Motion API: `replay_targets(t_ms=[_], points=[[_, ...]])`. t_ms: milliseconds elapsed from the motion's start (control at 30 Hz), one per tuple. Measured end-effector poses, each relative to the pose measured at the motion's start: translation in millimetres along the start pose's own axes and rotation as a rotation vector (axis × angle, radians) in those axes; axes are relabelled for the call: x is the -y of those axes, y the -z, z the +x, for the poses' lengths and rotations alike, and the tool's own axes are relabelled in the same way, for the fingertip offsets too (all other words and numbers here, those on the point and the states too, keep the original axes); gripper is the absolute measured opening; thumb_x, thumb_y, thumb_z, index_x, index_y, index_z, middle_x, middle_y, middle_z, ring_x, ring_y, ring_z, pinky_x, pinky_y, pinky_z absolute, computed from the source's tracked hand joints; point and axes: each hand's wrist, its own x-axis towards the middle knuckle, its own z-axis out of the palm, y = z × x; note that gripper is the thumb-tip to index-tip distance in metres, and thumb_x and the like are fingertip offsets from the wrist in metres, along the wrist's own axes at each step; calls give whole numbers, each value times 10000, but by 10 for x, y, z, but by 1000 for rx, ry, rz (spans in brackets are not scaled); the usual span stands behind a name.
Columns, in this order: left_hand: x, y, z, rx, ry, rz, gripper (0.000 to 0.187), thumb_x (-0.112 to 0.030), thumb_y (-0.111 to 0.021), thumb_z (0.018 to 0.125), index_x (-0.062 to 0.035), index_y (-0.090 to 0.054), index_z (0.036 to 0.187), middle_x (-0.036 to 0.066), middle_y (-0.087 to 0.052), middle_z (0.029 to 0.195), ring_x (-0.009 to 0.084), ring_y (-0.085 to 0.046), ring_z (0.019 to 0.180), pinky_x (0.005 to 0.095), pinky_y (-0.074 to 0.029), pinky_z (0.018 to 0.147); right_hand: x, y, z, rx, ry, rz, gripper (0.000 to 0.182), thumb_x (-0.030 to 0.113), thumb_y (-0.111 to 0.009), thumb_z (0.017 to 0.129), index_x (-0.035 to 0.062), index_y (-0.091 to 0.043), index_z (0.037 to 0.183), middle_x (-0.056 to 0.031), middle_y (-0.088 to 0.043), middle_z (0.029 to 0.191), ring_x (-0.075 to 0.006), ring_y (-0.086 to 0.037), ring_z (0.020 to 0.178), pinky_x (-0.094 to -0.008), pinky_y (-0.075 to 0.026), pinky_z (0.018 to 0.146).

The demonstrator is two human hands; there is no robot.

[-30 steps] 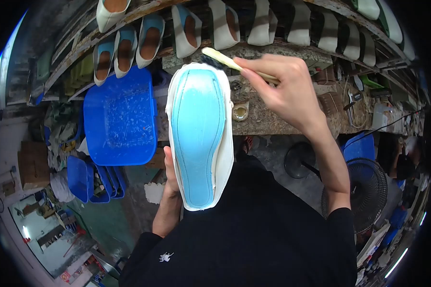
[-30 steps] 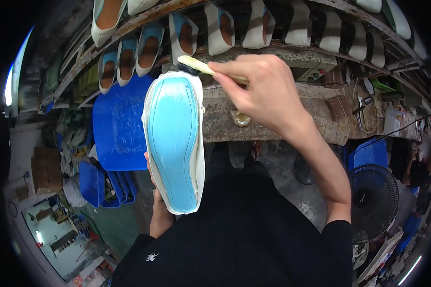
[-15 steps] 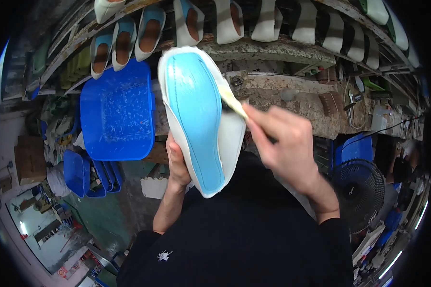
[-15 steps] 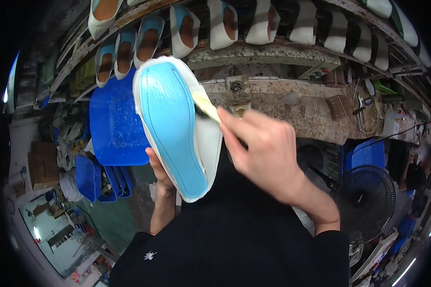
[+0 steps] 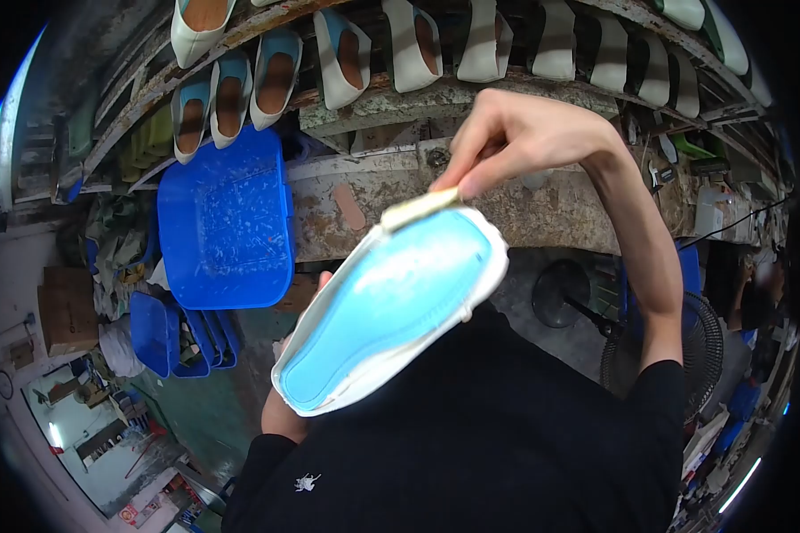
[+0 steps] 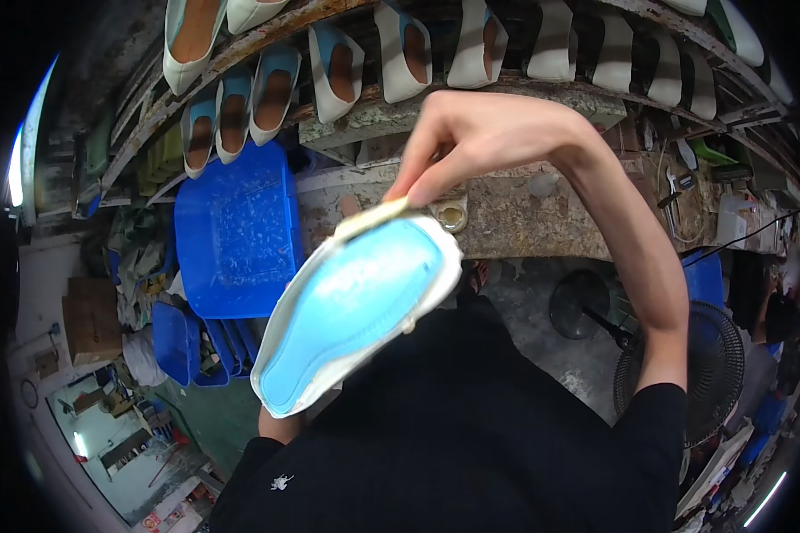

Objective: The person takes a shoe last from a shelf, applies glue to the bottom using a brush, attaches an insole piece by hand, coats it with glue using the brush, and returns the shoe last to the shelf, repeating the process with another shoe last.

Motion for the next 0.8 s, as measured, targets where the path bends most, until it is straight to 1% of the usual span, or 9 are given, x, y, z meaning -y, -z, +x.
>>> replay_targets(t_ms=[100,200,267,300,367,467,633,667,800], points=[[41,-64,28,9,-5,43,858,-705,-307,1044,-63,-328,1612,205,-495,1537,335,-558,1361,470,-484,1128,368,-39,159,220,-34,-189,255,180,-776,901,51,-799,1119,-78,-791,870,-101,-656,665,-253,-486,591],[70,-135,56,-5,-27,127,845,-693,-302,1052,-55,-340,1605,204,-510,1523,326,-570,1350,460,-493,1119,419,-188,170,136,52,-189,261,186,-785,905,57,-794,1132,-134,-797,912,-146,-736,740,-242,-557,624],[73,-183,92,-24,-61,196,836,-684,-298,1058,-50,-348,1600,204,-520,1514,321,-577,1342,454,-499,1113,312,-145,40,-31,57,-232,249,222,-758,934,76,-799,1132,-114,-786,841,-124,-669,598,-249,-505,522],[80,-212,102,-36,-83,237,832,-680,-296,1061,-47,-352,1598,204,-525,1510,318,-581,1338,451,-501,1111,307,-64,-53,-97,-22,-283,244,246,-736,957,90,-804,1131,-69,-749,739,-83,-535,488,-240,-398,444],[93,-286,142,-72,-148,362,824,-672,-292,1066,-42,-361,1593,203,-535,1500,312,-588,1331,444,-507,1105,86,-157,-197,-333,-254,-236,252,248,-733,963,84,-801,1142,-23,-687,649,-54,-416,463,-232,-305,431],[130,-452,211,-183,-225,595,807,-647,-284,1079,-13,-388,1567,201,-581,1444,289,-627,1273,421,-535,1061,-77,-421,-260,-567,-354,-168,247,188,-714,958,71,-792,1161,-5,-652,614,-37,-408,477,-238,-294,443],[120,-472,592,-382,-688,1139,720,-595,-263,1104,36,-500,1356,113,-671,1043,149,-669,893,291,-547,790,-7,-1208,-302,-720,-262,-205,223,150,-674,945,48,-800,1099,-160,-713,680,-196,-593,481,-338,-455,506],[77,-354,624,-393,-682,1079,716,-594,-256,1105,34,-507,1340,109,-671,1019,148,-668,873,294,-549,773,11,-1402,-354,-686,-134,-244,217,145,-700,925,72,-807,1100,-156,-693,678,-248,-629,517,-362,-480,524],[73,-313,549,-320,-512,782,741,-591,-203,1107,27,-545,1332,136,-705,1042,162,-703,842,288,-570,717,35,-1688,-444,-792,-244,-381,198,147,-741,914,75,-810,1086,-110,-652,675,-269,-633,559,-388,-487,535]])
